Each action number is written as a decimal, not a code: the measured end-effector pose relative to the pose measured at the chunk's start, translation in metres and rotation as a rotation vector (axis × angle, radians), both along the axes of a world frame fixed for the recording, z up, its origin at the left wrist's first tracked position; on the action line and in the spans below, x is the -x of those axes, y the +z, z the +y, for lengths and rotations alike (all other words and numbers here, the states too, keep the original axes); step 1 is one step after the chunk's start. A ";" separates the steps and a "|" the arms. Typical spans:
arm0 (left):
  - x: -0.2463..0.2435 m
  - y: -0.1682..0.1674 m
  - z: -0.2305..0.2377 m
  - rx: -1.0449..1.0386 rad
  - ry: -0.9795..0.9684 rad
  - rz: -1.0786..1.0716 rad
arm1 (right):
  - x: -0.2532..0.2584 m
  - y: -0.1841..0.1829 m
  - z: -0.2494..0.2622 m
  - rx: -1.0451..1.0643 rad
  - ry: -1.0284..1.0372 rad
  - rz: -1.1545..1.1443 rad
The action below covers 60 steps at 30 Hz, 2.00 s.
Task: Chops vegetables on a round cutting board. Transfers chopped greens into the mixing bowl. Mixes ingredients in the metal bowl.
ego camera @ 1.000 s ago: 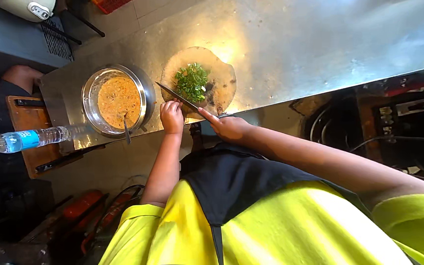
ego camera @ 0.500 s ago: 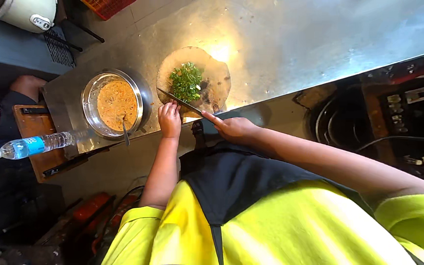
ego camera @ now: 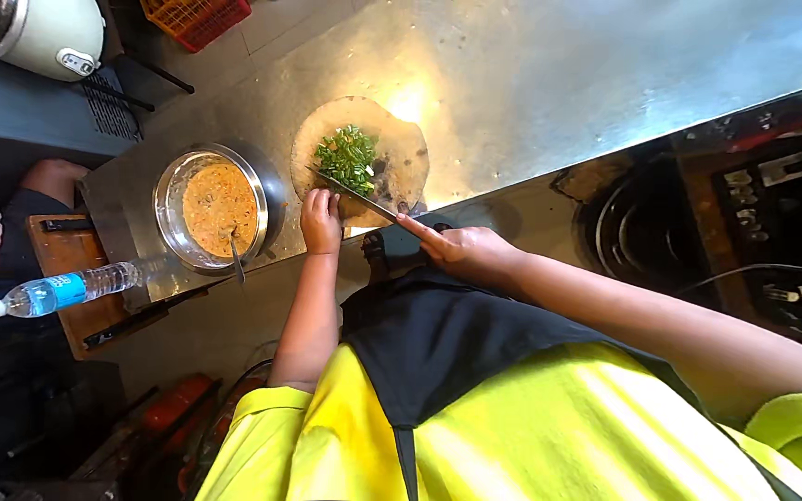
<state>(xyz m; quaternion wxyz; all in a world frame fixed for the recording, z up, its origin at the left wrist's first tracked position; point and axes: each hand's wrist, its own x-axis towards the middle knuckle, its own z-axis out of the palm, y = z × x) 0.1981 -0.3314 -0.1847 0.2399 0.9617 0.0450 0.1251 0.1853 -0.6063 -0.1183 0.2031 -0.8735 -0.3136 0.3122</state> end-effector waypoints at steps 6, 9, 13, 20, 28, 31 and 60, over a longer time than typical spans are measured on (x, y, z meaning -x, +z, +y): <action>0.004 -0.001 0.004 -0.010 -0.005 -0.032 | -0.001 0.000 0.000 0.028 0.055 0.037; 0.008 -0.001 0.003 -0.009 0.008 -0.027 | -0.004 0.004 0.003 0.066 0.076 0.100; 0.003 -0.003 0.002 0.010 0.066 -0.014 | -0.010 0.005 0.009 0.128 0.070 0.204; 0.002 -0.006 0.002 0.040 0.077 -0.048 | -0.032 -0.008 0.052 0.155 0.026 0.286; 0.001 -0.006 0.009 0.036 0.066 -0.063 | -0.007 0.007 -0.002 0.233 0.064 0.296; 0.004 -0.006 0.005 0.030 0.064 -0.083 | -0.006 0.004 -0.006 0.192 0.064 0.264; 0.012 -0.003 0.003 0.022 0.078 -0.035 | -0.004 0.003 0.019 0.208 0.083 0.231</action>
